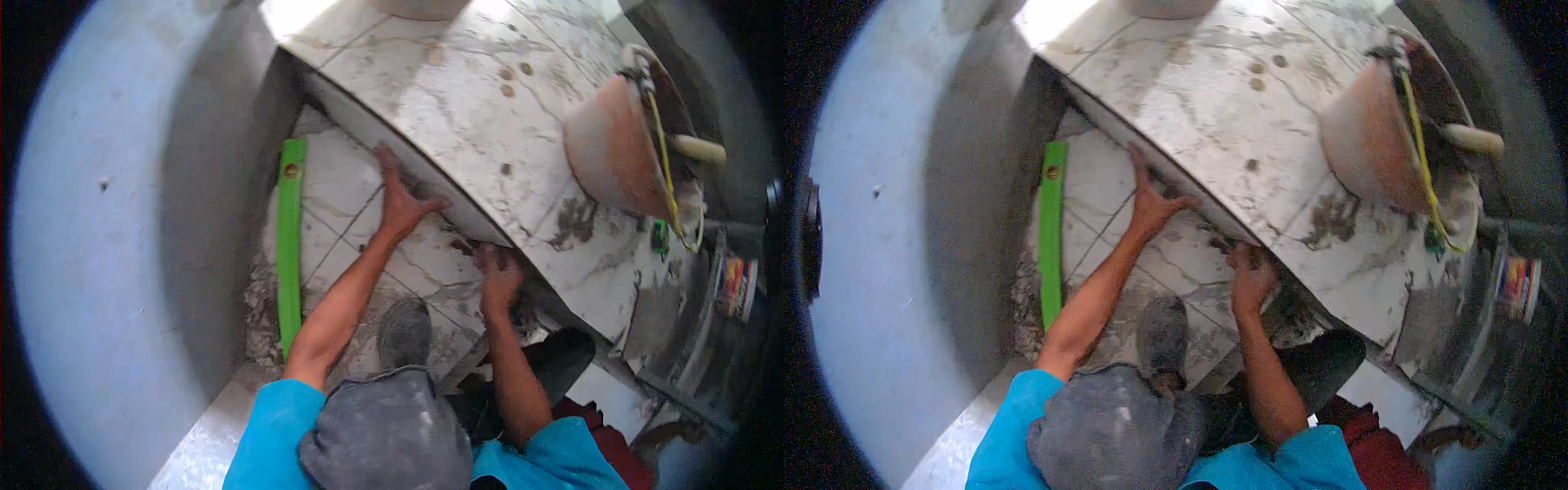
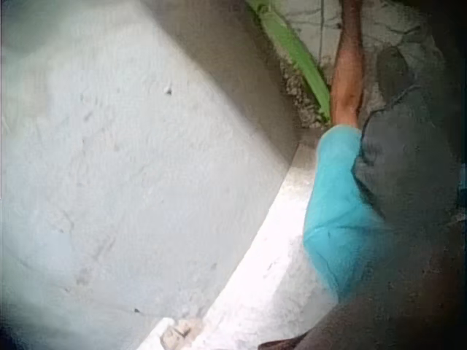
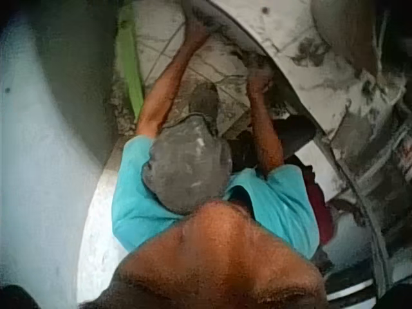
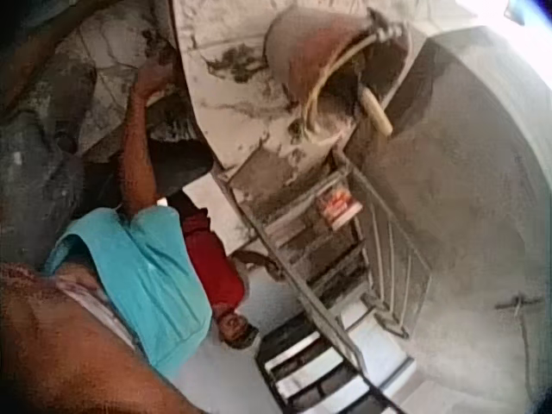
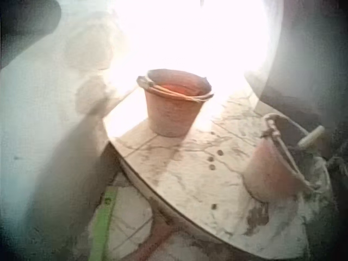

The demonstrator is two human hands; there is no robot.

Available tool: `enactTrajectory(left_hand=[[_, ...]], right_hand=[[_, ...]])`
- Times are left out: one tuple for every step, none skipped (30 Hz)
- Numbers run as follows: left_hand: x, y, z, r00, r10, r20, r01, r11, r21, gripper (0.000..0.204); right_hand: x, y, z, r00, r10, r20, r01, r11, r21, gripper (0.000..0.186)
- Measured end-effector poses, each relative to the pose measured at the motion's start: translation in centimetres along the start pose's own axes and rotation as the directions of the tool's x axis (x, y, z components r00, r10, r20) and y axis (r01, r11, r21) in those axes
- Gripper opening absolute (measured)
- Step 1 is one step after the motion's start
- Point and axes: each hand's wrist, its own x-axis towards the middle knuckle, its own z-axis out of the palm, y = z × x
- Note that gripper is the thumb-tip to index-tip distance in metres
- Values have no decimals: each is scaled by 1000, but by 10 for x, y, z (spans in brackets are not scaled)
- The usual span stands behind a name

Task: The person installs tiles on a step riser by placing a tile with mortar, tapping it with a wooden tool, wiping the tiled surface with a cloth, and checking its alignment using a spirit level.

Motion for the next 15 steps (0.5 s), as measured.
enactTrajectory(left_hand=[[-1, 1, 1, 1000, 22, 19, -22, 1000, -8, 149], [-2, 2, 1, 1000, 2, 10, -2, 1000, 14, 149], [-3, 3, 1, 1000, -15, -4, 15, 999, 38, 148], [-4, 4, 1, 1000, -15, 14, 15, 1000, 25, 148], [-4, 5, 1, 1000, -13, 9, 12, 999, 34, 148], [-5, 6, 1, 1000, -3, 5, 2, 998, 64, 148], [-5, 7, 2, 1000, -12, 13, 10, 996, 93, 147], [-6, 8, 3, 1000, -14, 20, 12, 996, 93, 147], [-6, 8, 4, 1000, 26, 13, -27, 992, 123, 146], [-7, 8, 5, 999, 51, 2, -51, 987, 153, 146], [-8, 7, 7, 998, 63, 15, -65, 986, 156, 146], [-10, 7, 8, 998, 62, 5, -62, 984, 165, 146], [-11, 7, 9, 998, 64, -8, -61, 981, 186, 145], [-12, 6, 11, 998, 68, -10, -66, 983, 174, 145], [-14, 6, 11, 997, 74, -3, -72, 978, 194, 145]], right_hand=[[0, 1, -1, 997, -79, 9, 80, 992, -103, 23], [0, 2, -2, 992, -129, 17, 130, 967, -219, 23], [1, 3, -3, 989, -149, 6, 147, 966, -214, 23], [2, 4, -3, 978, -206, 19, 204, 943, -264, 24], [3, 6, -4, 977, -207, 51, 213, 929, -302, 25], [4, 7, -5, 966, -259, 26, 254, 914, -317, 25], [6, 7, -5, 964, -264, 30, 255, 886, -387, 26], [7, 8, -5, 962, -275, 5, 247, 855, -456, 27], [8, 8, -5, 964, -266, 31, 251, 856, -453, 27], [8, 8, -5, 965, -264, -1, 241, 881, -408, 27], [8, 7, -5, 976, -218, -14, 198, 910, -364, 26], [8, 7, -5, 966, -255, -38, 225, 905, -360, 26], [7, 6, -5, 960, -277, -23, 239, 863, -446, 26], [6, 7, -5, 963, -269, -30, 211, 815, -540, 25], [5, 7, -6, 954, -300, -3, 254, 812, -525, 25]])
